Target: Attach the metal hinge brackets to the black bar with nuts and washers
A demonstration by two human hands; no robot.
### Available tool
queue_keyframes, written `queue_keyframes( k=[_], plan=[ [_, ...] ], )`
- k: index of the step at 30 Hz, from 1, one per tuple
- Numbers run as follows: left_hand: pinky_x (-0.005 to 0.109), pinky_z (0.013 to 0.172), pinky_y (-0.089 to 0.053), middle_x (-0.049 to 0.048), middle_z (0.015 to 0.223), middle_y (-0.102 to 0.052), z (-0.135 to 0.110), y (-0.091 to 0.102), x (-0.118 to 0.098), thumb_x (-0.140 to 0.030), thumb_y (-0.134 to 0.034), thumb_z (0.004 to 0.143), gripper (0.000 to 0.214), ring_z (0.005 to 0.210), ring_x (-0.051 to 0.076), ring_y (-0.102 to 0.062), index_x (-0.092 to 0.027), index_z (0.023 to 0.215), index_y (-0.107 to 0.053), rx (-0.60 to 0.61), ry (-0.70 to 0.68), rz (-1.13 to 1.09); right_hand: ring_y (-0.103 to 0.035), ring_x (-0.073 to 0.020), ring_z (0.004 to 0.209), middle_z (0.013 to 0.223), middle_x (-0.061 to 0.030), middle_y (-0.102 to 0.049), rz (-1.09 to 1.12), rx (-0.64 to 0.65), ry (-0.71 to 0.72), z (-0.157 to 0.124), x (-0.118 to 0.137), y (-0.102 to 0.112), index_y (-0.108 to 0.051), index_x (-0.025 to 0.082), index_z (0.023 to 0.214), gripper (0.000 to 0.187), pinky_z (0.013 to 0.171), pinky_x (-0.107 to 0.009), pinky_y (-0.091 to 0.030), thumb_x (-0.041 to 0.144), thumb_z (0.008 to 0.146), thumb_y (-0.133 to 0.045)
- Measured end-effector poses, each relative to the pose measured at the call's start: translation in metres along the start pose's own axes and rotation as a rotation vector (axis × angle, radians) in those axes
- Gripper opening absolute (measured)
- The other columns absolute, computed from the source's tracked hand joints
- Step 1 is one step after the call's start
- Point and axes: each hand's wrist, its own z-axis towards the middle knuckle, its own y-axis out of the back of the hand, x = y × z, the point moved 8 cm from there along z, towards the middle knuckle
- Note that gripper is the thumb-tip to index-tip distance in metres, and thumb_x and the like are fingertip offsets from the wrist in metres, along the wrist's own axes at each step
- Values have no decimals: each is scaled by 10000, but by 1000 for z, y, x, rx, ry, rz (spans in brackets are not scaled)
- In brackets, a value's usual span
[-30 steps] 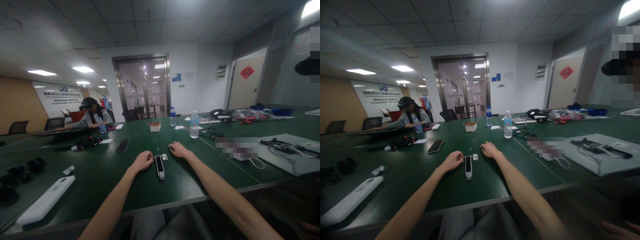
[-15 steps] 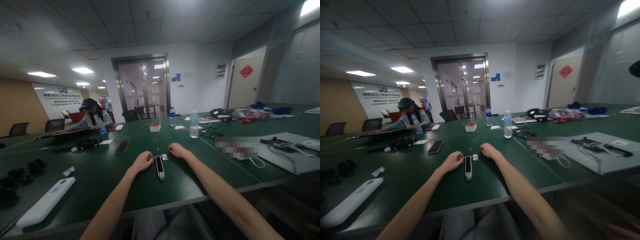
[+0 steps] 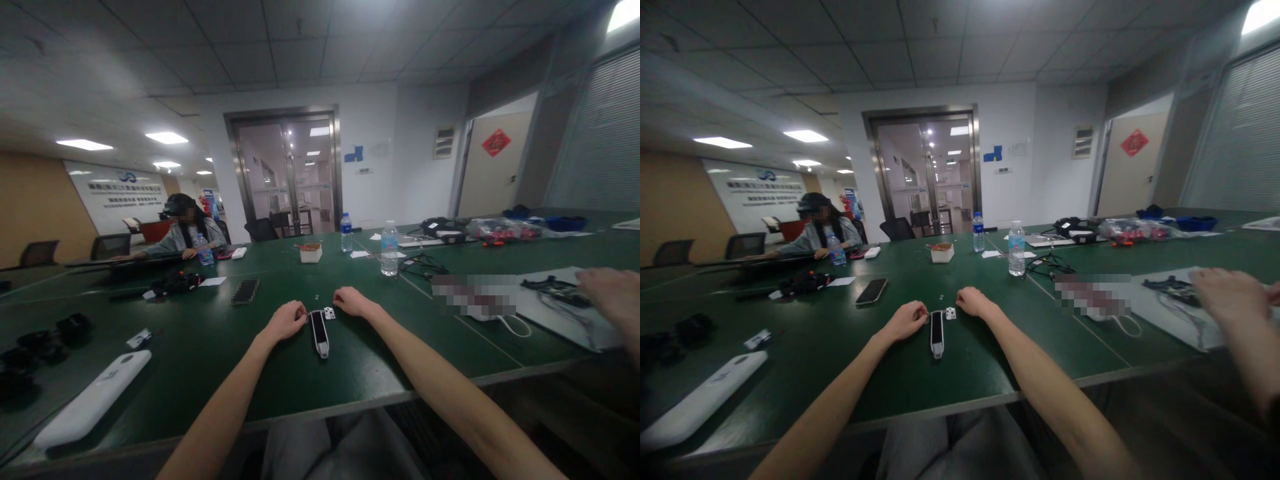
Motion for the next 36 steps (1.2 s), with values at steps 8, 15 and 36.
queue_keyframes(
  k=[8,15,36],
  plan=[
    [252,623,-402,20,794,-594,1,-2,1,-227,-541,817,101,720,165,-561,-183,855,-623,2,-2,3,-638,-171,862,958,-59,-692,6,11,12,-1,2,0,-671,196,950,227,700,-213,-439,383,871,-569],
    [258,627,-407,25,801,-596,1,-1,-1,-229,-541,817,102,729,169,-566,-178,845,-624,15,10,8,-638,-182,883,982,-64,-690,-11,16,-1,0,2,1,-679,191,943,165,730,-224,-442,282,860,-569],
    [257,622,-411,24,781,-586,1,1,-8,-216,-523,818,109,704,172,-557,-179,865,-614,41,1,17,-633,-197,890,1001,-75,-683,-13,29,-19,-9,7,9,-673,190,971,187,694,-235,-443,243,862,-531]
  ],
)
